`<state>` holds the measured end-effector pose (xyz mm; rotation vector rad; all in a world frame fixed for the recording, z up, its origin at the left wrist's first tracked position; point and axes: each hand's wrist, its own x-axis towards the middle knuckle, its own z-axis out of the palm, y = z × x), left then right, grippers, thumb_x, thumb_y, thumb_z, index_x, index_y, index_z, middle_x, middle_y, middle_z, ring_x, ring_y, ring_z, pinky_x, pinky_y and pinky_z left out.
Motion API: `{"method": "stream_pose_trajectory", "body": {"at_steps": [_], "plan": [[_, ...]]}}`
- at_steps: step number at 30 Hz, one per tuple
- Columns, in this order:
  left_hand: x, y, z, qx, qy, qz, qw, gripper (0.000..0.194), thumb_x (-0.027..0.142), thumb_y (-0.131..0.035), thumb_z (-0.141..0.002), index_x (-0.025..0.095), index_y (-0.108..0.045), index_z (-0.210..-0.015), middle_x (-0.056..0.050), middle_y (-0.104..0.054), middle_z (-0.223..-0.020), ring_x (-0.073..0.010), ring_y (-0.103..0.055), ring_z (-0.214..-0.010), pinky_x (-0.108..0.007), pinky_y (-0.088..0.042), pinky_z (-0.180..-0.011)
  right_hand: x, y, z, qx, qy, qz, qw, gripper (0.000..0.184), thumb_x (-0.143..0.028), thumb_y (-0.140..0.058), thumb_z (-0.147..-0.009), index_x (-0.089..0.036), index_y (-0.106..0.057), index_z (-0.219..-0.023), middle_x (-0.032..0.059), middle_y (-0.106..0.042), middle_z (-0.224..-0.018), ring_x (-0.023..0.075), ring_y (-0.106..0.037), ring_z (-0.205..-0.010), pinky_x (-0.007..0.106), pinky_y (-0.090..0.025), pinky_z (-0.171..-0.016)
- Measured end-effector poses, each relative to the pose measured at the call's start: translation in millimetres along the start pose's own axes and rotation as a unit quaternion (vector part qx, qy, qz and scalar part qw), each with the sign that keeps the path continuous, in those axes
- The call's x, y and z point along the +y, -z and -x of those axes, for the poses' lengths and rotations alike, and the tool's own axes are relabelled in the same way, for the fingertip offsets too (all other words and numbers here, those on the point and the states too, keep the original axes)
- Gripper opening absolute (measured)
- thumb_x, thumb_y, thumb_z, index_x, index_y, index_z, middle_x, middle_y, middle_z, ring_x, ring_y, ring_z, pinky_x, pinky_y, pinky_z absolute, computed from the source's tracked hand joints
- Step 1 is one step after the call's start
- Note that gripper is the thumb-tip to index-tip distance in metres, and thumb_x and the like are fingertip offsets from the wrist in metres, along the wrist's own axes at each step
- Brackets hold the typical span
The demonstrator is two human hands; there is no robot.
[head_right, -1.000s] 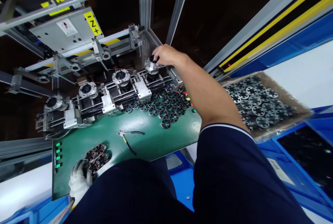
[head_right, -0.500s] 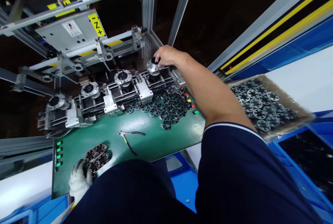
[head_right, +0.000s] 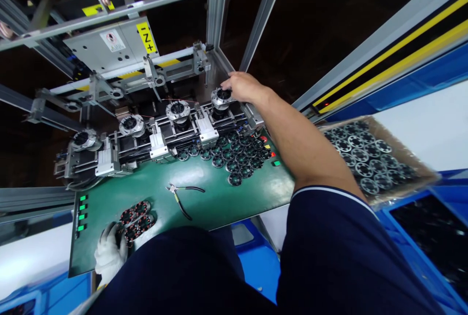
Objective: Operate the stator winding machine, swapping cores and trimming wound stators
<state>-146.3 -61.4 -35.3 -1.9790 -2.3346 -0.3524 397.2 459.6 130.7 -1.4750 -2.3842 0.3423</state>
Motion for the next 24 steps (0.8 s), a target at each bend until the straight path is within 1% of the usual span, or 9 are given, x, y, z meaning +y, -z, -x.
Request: {"method": "stream_pose_trajectory", "body": {"at_steps": [4,9,11,14,16,18,20,22,24], "plan": [[3,3.9,-2,-0.004,0.003,0.01,1.0,0.044,0.031,-0.055,-0.097,0.021,-0.052,-0.14,-0.016,-0.057,-0.142,-0.0348,-0.054,-0.135,-0.051,-0.051,-0.106,3,-16,15,0.026,0.01,-0.027,0.999,0.03,-0.009,-0.06,-0.069,-0.02,-0.079,-0.09,0.0017,-0.078,-0.117,0.0293,-0.059,-0.135,0.052,-0.049,-0.119],[7,5.1,-5,0.0,-0.002,-0.003,1.0,0.04,0.031,-0.053,-0.098,0.017,-0.054,-0.135,-0.018,-0.059,-0.138,-0.035,-0.056,-0.132,-0.051,-0.052,-0.105,-1,-28,27,0.052,-0.008,-0.031,0.998,0.037,-0.007,-0.056,-0.07,-0.019,-0.079,-0.097,0.0018,-0.076,-0.125,0.0271,-0.059,-0.136,0.053,-0.049,-0.118],[7,3.5,-6,0.003,-0.007,-0.004,1.0,0.04,0.031,-0.052,-0.098,0.016,-0.053,-0.136,-0.019,-0.059,-0.138,-0.0346,-0.055,-0.132,-0.051,-0.051,-0.106,-5,-29,27,0.061,-0.019,-0.026,0.998,0.04,-0.004,-0.054,-0.068,-0.019,-0.078,-0.096,0.002,-0.075,-0.127,0.0258,-0.06,-0.136,0.051,-0.05,-0.117],[8,2.2,-6,0.006,-0.005,-0.003,1.0,0.039,0.031,-0.053,-0.098,0.018,-0.053,-0.136,-0.017,-0.059,-0.138,-0.0331,-0.054,-0.134,-0.048,-0.05,-0.106,-18,-28,29,0.069,-0.024,-0.015,0.997,0.042,-0.001,-0.05,-0.067,-0.015,-0.078,-0.094,0.0064,-0.073,-0.129,0.0264,-0.059,-0.137,0.049,-0.048,-0.117],[9,3.7,-6,0.005,-0.002,-0.011,1.0,0.039,0.032,-0.052,-0.099,0.018,-0.053,-0.135,-0.016,-0.059,-0.138,-0.0332,-0.054,-0.133,-0.048,-0.05,-0.104,-29,-32,40,0.112,-0.03,-0.009,0.993,0.043,-0.001,-0.048,-0.07,-0.013,-0.078,-0.098,0.0096,-0.071,-0.132,0.0272,-0.058,-0.139,0.05,-0.047,-0.118],[12,6.8,-7,0.007,-0.006,-0.021,1.0,0.038,0.032,-0.05,-0.1,0.018,-0.053,-0.135,-0.017,-0.059,-0.138,-0.0338,-0.054,-0.133,-0.049,-0.05,-0.104,-40,-43,64,0.199,-0.043,-0.001,0.979,0.045,-0.004,-0.046,-0.076,-0.013,-0.077,-0.107,0.0117,-0.069,-0.136,0.0275,-0.057,-0.14,0.052,-0.046,-0.119],[15,9.9,-6,0.012,-0.015,-0.027,0.999,0.038,0.031,-0.049,-0.1,0.016,-0.053,-0.135,-0.018,-0.059,-0.139,-0.0343,-0.054,-0.132,-0.049,-0.05,-0.104,-45,-59,102,0.287,-0.07,0.014,0.955,0.05,-0.007,-0.043,-0.081,-0.013,-0.075,-0.118,0.0133,-0.068,-0.138,0.0276,-0.058,-0.139,0.052,-0.045,-0.12],[17,12.1,-6,0.017,-0.021,-0.021,0.999,0.038,0.031,-0.05,-0.1,0.016,-0.053,-0.134,-0.018,-0.059,-0.14,-0.0345,-0.055,-0.131,-0.049,-0.05,-0.105,-44,-79,150,0.328,-0.114,0.035,0.937,0.053,-0.009,-0.041,-0.082,-0.013,-0.071,-0.125,0.0158,-0.068,-0.137,0.0287,-0.06,-0.137,0.053,-0.046,-0.119],[18,12.9,-7,0.015,-0.017,-0.015,1.0,0.038,0.031,-0.051,-0.099,0.017,-0.054,-0.134,-0.018,-0.059,-0.14,-0.0343,-0.055,-0.13,-0.049,-0.049,-0.106,-36,-99,202,0.353,-0.183,0.054,0.916,0.052,-0.013,-0.041,-0.083,-0.009,-0.069,-0.127,0.0201,-0.067,-0.137,0.0312,-0.061,-0.135,0.054,-0.047,-0.118]]}}
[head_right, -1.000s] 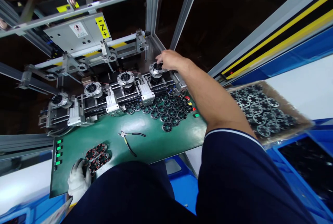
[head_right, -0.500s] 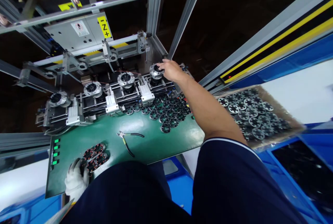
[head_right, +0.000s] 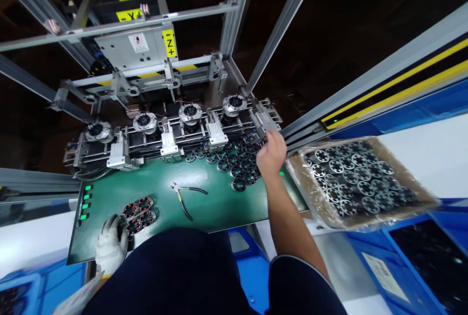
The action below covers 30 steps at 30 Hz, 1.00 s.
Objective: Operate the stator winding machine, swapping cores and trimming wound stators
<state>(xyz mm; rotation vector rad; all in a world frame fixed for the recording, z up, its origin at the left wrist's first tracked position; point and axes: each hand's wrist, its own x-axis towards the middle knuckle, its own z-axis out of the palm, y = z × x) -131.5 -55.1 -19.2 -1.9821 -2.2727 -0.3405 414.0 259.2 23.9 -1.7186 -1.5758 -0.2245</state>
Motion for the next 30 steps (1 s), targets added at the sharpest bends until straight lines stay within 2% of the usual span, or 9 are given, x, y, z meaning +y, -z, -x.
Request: {"method": "stream_pose_trajectory", "body": {"at_steps": [2,4,7,9,13,18,22,30], "plan": [[0,-0.1,0,-0.003,0.004,0.002,1.0,0.038,0.031,-0.051,-0.098,0.018,-0.055,-0.133,-0.017,-0.059,-0.139,-0.0341,-0.055,-0.13,-0.049,-0.049,-0.106,28,14,44,0.003,-0.071,0.038,0.997,0.055,-0.016,-0.041,-0.082,-0.007,-0.065,-0.131,0.0238,-0.062,-0.141,0.0341,-0.058,-0.138,0.058,-0.046,-0.118],[1,-0.3,-1,-0.001,0.006,0.004,1.0,0.038,0.032,-0.051,-0.098,0.018,-0.055,-0.132,-0.017,-0.06,-0.138,-0.0343,-0.055,-0.13,-0.049,-0.049,-0.105,49,24,82,-0.022,-0.122,0.063,0.99,0.06,-0.018,-0.042,-0.081,-0.006,-0.06,-0.137,0.0266,-0.057,-0.146,0.037,-0.054,-0.141,0.062,-0.044,-0.119],[2,0.5,-2,0.005,0.011,0.013,1.0,0.037,0.031,-0.051,-0.097,0.017,-0.055,-0.132,-0.017,-0.06,-0.138,-0.0339,-0.056,-0.129,-0.049,-0.049,-0.106,65,31,123,-0.087,-0.157,0.079,0.981,0.064,-0.025,-0.042,-0.083,-0.003,-0.054,-0.142,0.0309,-0.051,-0.149,0.0411,-0.049,-0.144,0.064,-0.044,-0.118],[3,1.7,-2,0.0,0.015,0.011,1.0,0.037,0.031,-0.052,-0.097,0.017,-0.055,-0.132,-0.016,-0.06,-0.138,-0.0333,-0.055,-0.13,-0.048,-0.048,-0.107,67,31,139,-0.127,-0.165,0.087,0.974,0.066,-0.033,-0.041,-0.086,-0.002,-0.053,-0.142,0.0326,-0.051,-0.149,0.0432,-0.05,-0.143,0.064,-0.045,-0.116],[3,2.4,-1,-0.011,0.021,-0.001,1.0,0.039,0.029,-0.053,-0.097,0.016,-0.054,-0.134,-0.017,-0.059,-0.14,-0.0331,-0.054,-0.131,-0.047,-0.047,-0.109,65,29,148,-0.148,-0.158,0.102,0.971,0.071,-0.04,-0.039,-0.089,0.003,-0.05,-0.144,0.035,-0.053,-0.145,0.0466,-0.053,-0.139,0.064,-0.047,-0.114],[3,-1.7,1,-0.007,0.031,-0.001,0.999,0.038,0.03,-0.052,-0.098,0.015,-0.054,-0.132,-0.018,-0.058,-0.141,-0.0339,-0.053,-0.133,-0.047,-0.046,-0.108,63,31,146,-0.139,-0.161,0.098,0.972,0.068,-0.041,-0.038,-0.089,-0.003,-0.049,-0.146,0.0343,-0.057,-0.138,0.047,-0.052,-0.139,0.066,-0.047,-0.112],[5,-2.6,1,-0.006,0.042,0.003,0.999,0.037,0.031,-0.053,-0.099,0.016,-0.055,-0.132,-0.017,-0.059,-0.14,-0.0338,-0.053,-0.131,-0.047,-0.047,-0.105,60,32,145,-0.135,-0.156,0.097,0.974,0.072,-0.042,-0.04,-0.088,-0.001,-0.046,-0.147,0.0357,-0.055,-0.14,0.049,-0.05,-0.141,0.067,-0.047,-0.112],[9,-8.7,5,0.011,0.072,0.02,0.997,0.037,0.034,-0.052,-0.1,0.015,-0.059,-0.132,-0.017,-0.061,-0.14,-0.0343,-0.052,-0.132,-0.049,-0.047,-0.106,66,34,142,-0.128,-0.161,0.087,0.975,0.071,-0.044,-0.045,-0.082,-0.003,-0.053,-0.14,0.0358,-0.061,-0.131,0.0542,-0.057,-0.13,0.074,-0.05,-0.102]]}}
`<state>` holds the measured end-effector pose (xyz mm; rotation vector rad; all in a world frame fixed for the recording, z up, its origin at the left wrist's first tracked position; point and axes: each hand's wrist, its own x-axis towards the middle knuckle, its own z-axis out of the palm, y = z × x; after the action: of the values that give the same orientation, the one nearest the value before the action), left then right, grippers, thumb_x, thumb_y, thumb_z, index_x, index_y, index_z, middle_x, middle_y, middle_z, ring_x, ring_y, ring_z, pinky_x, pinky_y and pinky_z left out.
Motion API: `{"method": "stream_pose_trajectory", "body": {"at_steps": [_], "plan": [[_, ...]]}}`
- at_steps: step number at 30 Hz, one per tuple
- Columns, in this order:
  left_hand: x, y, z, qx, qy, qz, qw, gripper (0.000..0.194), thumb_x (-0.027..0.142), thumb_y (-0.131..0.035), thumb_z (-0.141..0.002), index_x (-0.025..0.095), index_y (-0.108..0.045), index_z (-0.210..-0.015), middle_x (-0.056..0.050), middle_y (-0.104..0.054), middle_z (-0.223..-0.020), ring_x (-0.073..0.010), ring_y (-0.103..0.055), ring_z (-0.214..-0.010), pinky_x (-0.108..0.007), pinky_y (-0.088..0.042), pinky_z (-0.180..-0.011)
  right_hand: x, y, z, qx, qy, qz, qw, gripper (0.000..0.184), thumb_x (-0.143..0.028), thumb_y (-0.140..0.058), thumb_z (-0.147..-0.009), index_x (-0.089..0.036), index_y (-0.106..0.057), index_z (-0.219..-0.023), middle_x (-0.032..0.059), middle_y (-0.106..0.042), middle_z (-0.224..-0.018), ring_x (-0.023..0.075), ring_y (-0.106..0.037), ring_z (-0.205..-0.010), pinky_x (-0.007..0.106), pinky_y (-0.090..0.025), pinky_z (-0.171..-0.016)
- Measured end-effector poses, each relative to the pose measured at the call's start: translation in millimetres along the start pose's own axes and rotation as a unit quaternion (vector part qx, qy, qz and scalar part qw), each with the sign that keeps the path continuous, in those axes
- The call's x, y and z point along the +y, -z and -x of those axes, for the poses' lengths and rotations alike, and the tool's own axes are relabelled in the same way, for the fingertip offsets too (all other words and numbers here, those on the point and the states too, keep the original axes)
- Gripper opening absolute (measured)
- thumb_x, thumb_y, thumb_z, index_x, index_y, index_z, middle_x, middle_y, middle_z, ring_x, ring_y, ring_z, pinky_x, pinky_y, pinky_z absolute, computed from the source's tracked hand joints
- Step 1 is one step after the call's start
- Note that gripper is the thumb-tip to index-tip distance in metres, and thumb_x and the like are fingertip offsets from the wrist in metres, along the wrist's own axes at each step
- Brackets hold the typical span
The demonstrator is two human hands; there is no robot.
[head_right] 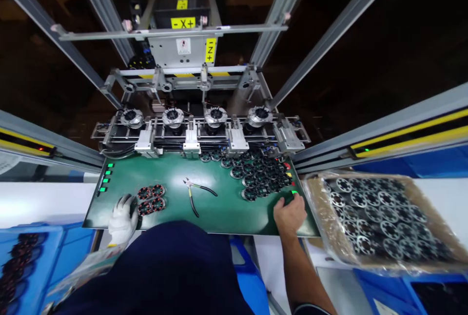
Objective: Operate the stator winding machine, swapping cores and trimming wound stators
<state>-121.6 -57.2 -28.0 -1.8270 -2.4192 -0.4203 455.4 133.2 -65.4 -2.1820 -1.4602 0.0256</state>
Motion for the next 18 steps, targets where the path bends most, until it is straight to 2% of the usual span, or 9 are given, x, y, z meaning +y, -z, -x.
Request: {"method": "stream_pose_trajectory", "body": {"at_steps": [2,4,6,8,10,12,15,16,18], "plan": [[0,-3.6,2,0.004,0.009,0.006,1.0,0.037,0.034,-0.053,-0.1,0.016,-0.06,-0.131,-0.016,-0.061,-0.14,-0.0338,-0.052,-0.132,-0.048,-0.047,-0.107,-5,5,-5,0.007,-0.018,0.001,1.0,0.07,-0.046,-0.045,-0.082,-0.006,-0.055,-0.138,0.0349,-0.064,-0.127,0.0566,-0.06,-0.125,0.078,-0.05,-0.099],[0,-6.2,4,0.007,0.014,0.009,1.0,0.036,0.034,-0.053,-0.099,0.017,-0.061,-0.13,-0.016,-0.061,-0.139,-0.0332,-0.053,-0.132,-0.048,-0.047,-0.107,-23,11,-9,0.039,-0.016,-0.002,0.999,0.072,-0.052,-0.045,-0.085,-0.007,-0.053,-0.142,0.0351,-0.062,-0.13,0.0573,-0.058,-0.127,0.08,-0.048,-0.099],[0,-7.4,5,0.008,0.018,0.01,1.0,0.036,0.034,-0.054,-0.099,0.017,-0.062,-0.13,-0.015,-0.062,-0.14,-0.0326,-0.053,-0.132,-0.047,-0.047,-0.108,-55,17,-5,0.062,0.042,-0.026,0.997,0.076,-0.056,-0.047,-0.087,-0.01,-0.048,-0.148,0.034,-0.058,-0.138,0.0537,-0.054,-0.135,0.077,-0.047,-0.105],[1,-7.7,5,0.009,0.022,0.009,1.0,0.037,0.034,-0.055,-0.099,0.018,-0.062,-0.131,-0.014,-0.062,-0.141,-0.032,-0.053,-0.133,-0.046,-0.047,-0.107,-97,20,13,0.023,0.153,-0.065,0.986,0.075,-0.057,-0.052,-0.089,-0.018,-0.044,-0.152,0.0289,-0.056,-0.145,0.0468,-0.051,-0.141,0.07,-0.047,-0.112],[1,-8.3,5,0.011,0.024,0.009,1.0,0.036,0.034,-0.056,-0.099,0.018,-0.062,-0.13,-0.014,-0.063,-0.14,-0.0324,-0.053,-0.132,-0.046,-0.047,-0.106,-138,16,44,-0.065,0.284,-0.091,0.952,0.066,-0.056,-0.056,-0.09,-0.032,-0.046,-0.151,0.0191,-0.057,-0.148,0.041,-0.051,-0.143,0.066,-0.046,-0.115],[2,-9.8,5,0.018,0.024,0.008,1.0,0.036,0.034,-0.056,-0.098,0.017,-0.063,-0.129,-0.014,-0.064,-0.139,-0.0336,-0.054,-0.131,-0.047,-0.048,-0.105,-166,6,80,-0.148,0.413,-0.094,0.894,0.058,-0.053,-0.059,-0.091,-0.042,-0.05,-0.147,0.0097,-0.056,-0.152,0.0372,-0.05,-0.145,0.064,-0.046,-0.115],[2,-13.0,5,0.034,0.018,0.009,0.999,0.034,0.033,-0.056,-0.098,0.017,-0.064,-0.126,-0.014,-0.065,-0.137,-0.0345,-0.055,-0.129,-0.049,-0.049,-0.105,-180,-18,124,-0.186,0.552,-0.077,0.809,0.057,-0.048,-0.062,-0.094,-0.031,-0.056,-0.147,0.0122,-0.049,-0.159,0.0365,-0.045,-0.149,0.061,-0.042,-0.116],[3,-13.8,5,0.04,0.015,0.01,0.999,0.033,0.033,-0.056,-0.098,0.016,-0.064,-0.126,-0.014,-0.065,-0.137,-0.0344,-0.055,-0.129,-0.049,-0.049,-0.105,-178,-26,132,-0.18,0.573,-0.068,0.797,0.056,-0.047,-0.062,-0.094,-0.025,-0.058,-0.146,0.0152,-0.047,-0.16,0.0367,-0.044,-0.149,0.06,-0.039,-0.118],[4,-14.6,6,0.049,0.012,0.009,0.999,0.031,0.031,-0.056,-0.098,0.016,-0.065,-0.124,-0.014,-0.066,-0.135,-0.0336,-0.056,-0.127,-0.048,-0.05,-0.104,-172,-40,137,-0.158,0.584,-0.052,0.794,0.051,-0.044,-0.061,-0.096,-0.019,-0.063,-0.14,0.0174,-0.047,-0.16,0.0359,-0.042,-0.149,0.058,-0.032,-0.12]]}}
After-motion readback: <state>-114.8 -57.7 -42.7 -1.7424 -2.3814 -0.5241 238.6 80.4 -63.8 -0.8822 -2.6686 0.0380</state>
